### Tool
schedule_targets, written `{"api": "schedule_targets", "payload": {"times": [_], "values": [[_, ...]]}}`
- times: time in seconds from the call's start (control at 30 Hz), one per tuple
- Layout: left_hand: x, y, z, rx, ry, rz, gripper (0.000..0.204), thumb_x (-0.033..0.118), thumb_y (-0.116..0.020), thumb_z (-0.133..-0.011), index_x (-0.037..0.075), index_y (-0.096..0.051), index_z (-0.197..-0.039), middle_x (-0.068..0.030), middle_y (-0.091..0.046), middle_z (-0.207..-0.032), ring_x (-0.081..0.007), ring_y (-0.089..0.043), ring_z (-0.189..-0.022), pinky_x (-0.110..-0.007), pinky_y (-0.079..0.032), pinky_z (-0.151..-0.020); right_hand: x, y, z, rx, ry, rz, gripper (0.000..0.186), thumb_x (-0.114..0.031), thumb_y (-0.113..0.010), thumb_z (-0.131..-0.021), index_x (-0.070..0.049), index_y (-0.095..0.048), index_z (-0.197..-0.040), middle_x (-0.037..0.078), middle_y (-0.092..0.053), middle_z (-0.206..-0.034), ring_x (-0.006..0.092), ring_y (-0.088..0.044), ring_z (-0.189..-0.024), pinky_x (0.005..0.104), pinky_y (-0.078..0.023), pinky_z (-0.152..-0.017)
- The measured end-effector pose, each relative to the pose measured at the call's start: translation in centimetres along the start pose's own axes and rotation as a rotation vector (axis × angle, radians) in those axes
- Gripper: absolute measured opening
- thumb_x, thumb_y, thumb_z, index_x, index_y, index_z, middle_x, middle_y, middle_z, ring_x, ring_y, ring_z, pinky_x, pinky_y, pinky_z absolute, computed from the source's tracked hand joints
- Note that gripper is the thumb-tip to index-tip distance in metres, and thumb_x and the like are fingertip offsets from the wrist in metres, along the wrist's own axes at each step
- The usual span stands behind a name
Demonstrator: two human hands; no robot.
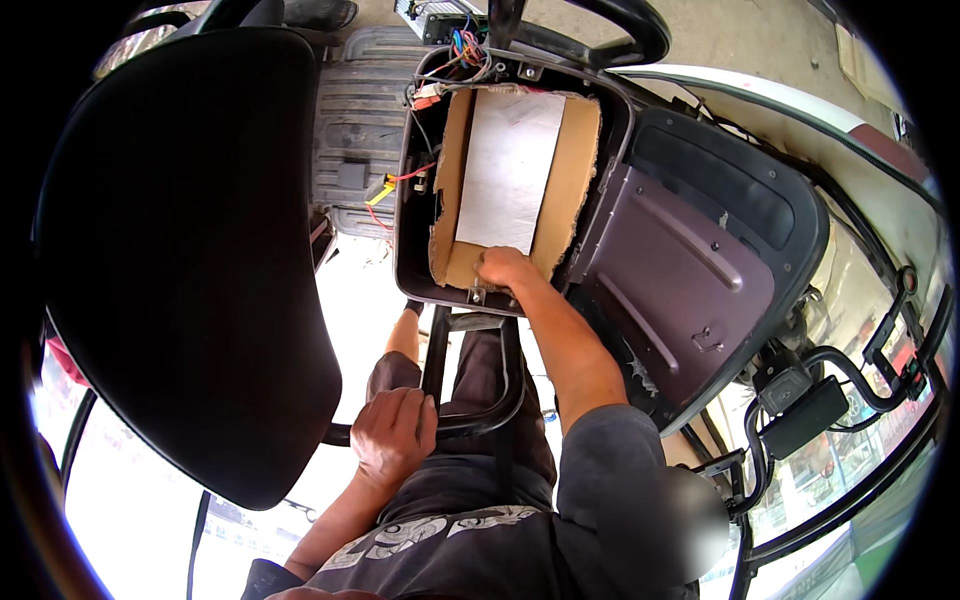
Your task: The person installs a silver electronic module into the open seat compartment of a scooter, connecting wires and securing it in place. They then place several batteries into the compartment and close the seat.
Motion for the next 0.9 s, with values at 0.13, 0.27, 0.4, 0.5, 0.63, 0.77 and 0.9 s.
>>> {"api": "schedule_targets", "payload": {"times": [0.13,0.27,0.4,0.5,0.63,0.77,0.9], "values": [[0.1,0.2,0.1,-0.038,0.041,0.022,0.01,0.008,-0.074,-0.081,0.003,-0.066,-0.086,-0.0079,-0.064,-0.08,-0.0237,-0.063,-0.067,-0.035,-0.052,-0.06,0.1,-0.7,-1.3,-0.133,0.009,0.106,0.049,-0.039,-0.05,-0.095,-0.001,-0.072,-0.118,0.022,-0.069,-0.124,0.0388,-0.063,-0.116,0.0462,-0.049,-0.101],[-0.1,0.1,0.4,-0.081,0.08,0.029,0.01,0.006,-0.074,-0.08,0.002,-0.067,-0.087,-0.0093,-0.066,-0.082,-0.0254,-0.065,-0.069,-0.036,-0.053,-0.062,0.5,-1.6,-0.2,-0.088,-0.022,0.02,0.052,-0.042,-0.052,-0.095,0.0,-0.07,-0.12,0.022,-0.068,-0.125,0.0397,-0.063,-0.117,0.0461,-0.049,-0.102],[-0.3,0.0,0.4,-0.022,0.013,0.002,0.01,0.012,-0.071,-0.084,0.004,-0.064,-0.084,-0.0058,-0.06,-0.076,-0.02,-0.059,-0.064,-0.032,-0.049,-0.058,0.0,1.7,-1.0,-0.112,0.007,0.013,0.056,-0.046,-0.055,-0.096,0.002,-0.069,-0.122,0.024,-0.066,-0.127,0.0401,-0.062,-0.118,0.0462,-0.048,-0.102],[-0.4,0.0,0.3,-0.041,0.022,0.029,0.01,0.011,-0.071,-0.084,0.004,-0.064,-0.084,-0.006,-0.059,-0.076,-0.0198,-0.06,-0.065,-0.031,-0.05,-0.059,-0.8,2.3,-2.1,-0.062,-0.071,-0.018,0.06,-0.049,-0.064,-0.093,0.003,-0.067,-0.122,0.025,-0.065,-0.129,0.0407,-0.062,-0.119,0.0456,-0.049,-0.102],[-0.5,-0.1,0.2,-0.057,0.036,0.028,0.009,0.009,-0.072,-0.083,0.003,-0.065,-0.085,-0.0069,-0.062,-0.078,-0.0218,-0.062,-0.066,-0.033,-0.052,-0.06,-1.2,2.3,-3.9,0.051,-0.213,0.011,0.061,-0.049,-0.074,-0.087,0.004,-0.067,-0.117,0.026,-0.065,-0.126,0.0391,-0.061,-0.121,0.0438,-0.052,-0.1],[-0.4,-0.1,-0.1,-0.069,0.071,0.056,0.01,0.006,-0.073,-0.081,0.002,-0.066,-0.086,-0.0083,-0.065,-0.08,-0.0249,-0.064,-0.066,-0.035,-0.052,-0.06,-1.3,1.0,-5.2,0.227,-0.303,-0.014,0.058,-0.045,-0.077,-0.086,0.003,-0.067,-0.116,0.025,-0.066,-0.122,0.0396,-0.063,-0.117,0.0443,-0.053,-0.099],[-0.2,-0.1,0.0,-0.084,0.072,0.057,0.01,0.006,-0.074,-0.08,0.002,-0.066,-0.086,-0.0082,-0.065,-0.08,-0.0243,-0.065,-0.067,-0.035,-0.052,-0.059,-0.7,-1.2,-6.6,0.382,-0.378,-0.045,0.054,-0.042,-0.079,-0.084,0.001,-0.069,-0.114,0.024,-0.068,-0.116,0.0409,-0.064,-0.113,0.0453,-0.054,-0.096]]}}
Point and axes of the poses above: each hand's wrist, its own z-axis away from the middle knuckle, its own y-axis out of the back of the hand, x = y × z, the point moved 2 cm from there along -z, towards the middle knuckle
